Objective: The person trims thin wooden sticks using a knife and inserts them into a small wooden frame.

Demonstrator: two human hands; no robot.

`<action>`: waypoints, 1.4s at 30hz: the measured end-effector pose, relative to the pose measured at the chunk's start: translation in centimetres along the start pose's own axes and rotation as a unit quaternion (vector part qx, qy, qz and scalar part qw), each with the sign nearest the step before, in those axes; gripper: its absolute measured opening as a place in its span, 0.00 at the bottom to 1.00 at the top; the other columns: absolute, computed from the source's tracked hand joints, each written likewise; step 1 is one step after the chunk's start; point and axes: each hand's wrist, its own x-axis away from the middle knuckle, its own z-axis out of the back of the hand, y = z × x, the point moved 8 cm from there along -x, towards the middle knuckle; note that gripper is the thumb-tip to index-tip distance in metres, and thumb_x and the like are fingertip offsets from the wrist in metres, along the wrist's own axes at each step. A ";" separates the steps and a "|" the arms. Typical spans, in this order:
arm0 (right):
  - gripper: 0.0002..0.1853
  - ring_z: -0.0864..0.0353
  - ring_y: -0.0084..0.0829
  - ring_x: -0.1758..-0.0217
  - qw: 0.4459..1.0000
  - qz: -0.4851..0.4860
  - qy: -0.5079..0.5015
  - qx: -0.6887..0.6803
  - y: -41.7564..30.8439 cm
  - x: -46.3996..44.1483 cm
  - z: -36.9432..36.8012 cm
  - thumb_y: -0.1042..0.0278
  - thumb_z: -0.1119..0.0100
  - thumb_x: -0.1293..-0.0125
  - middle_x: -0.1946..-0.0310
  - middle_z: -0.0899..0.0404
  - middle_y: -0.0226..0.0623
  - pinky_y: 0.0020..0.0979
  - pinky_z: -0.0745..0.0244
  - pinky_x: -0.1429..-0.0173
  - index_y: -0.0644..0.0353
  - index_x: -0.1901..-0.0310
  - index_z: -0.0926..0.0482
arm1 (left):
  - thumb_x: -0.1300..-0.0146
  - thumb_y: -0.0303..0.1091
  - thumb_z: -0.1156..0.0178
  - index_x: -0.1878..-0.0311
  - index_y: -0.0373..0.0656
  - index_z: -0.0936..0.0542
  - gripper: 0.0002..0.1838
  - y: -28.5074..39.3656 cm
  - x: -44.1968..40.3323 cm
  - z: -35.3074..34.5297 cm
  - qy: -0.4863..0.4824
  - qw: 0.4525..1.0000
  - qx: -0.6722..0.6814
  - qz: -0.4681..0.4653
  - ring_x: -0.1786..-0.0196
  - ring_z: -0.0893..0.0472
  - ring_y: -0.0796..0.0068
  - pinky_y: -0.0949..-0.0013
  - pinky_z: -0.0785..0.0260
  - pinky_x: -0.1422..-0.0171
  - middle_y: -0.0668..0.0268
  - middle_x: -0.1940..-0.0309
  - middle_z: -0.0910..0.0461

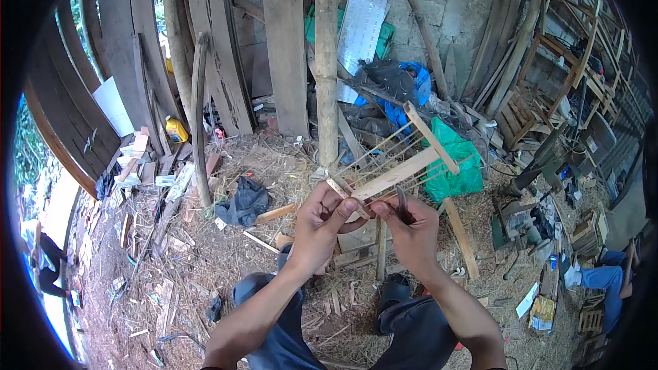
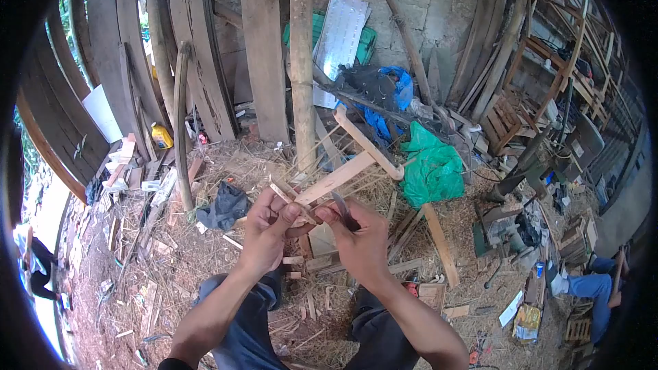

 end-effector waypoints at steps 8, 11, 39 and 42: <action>0.09 0.37 0.12 0.74 0.995 -0.077 0.000 -0.064 0.8 0.1 0.0 0.67 0.35 0.37 0.75 0.26 0.23 0.20 0.43 0.71 0.66 0.63 0.19 | 0.32 0.31 0.44 0.41 0.39 0.33 0.19 0.4 -0.2 -0.1 -0.022 1.000 -0.015 -0.002 0.50 0.19 0.69 0.64 0.19 0.50 0.60 0.50 0.21; 0.10 0.37 0.11 0.75 0.989 -0.100 -0.009 -0.110 2.0 -0.1 -0.3 0.66 0.36 0.36 0.75 0.26 0.21 0.19 0.44 0.71 0.65 0.63 0.18 | 0.32 0.31 0.43 0.43 0.38 0.32 0.18 0.6 -0.3 -0.2 -0.010 1.000 -0.003 0.012 0.50 0.19 0.69 0.64 0.19 0.50 0.59 0.51 0.20; 0.14 0.42 0.10 0.81 0.940 -0.188 -0.137 -0.248 2.8 0.0 -1.8 0.60 0.41 0.31 0.81 0.32 0.20 0.19 0.49 0.78 0.65 0.58 0.21 | 0.42 0.22 0.35 0.43 0.38 0.31 0.24 0.3 -0.7 -0.4 -0.047 0.994 -0.091 -0.046 0.52 0.19 0.74 0.70 0.24 0.49 0.63 0.55 0.19; 0.12 0.47 0.11 0.84 0.949 -0.176 -0.116 -0.233 2.4 0.0 -1.6 0.61 0.40 0.32 0.83 0.38 0.19 0.20 0.54 0.80 0.62 0.62 0.26 | 0.46 0.19 0.33 0.43 0.37 0.30 0.26 -0.2 -0.8 0.0 -0.025 0.998 -0.056 -0.007 0.54 0.19 0.73 0.69 0.26 0.47 0.63 0.57 0.19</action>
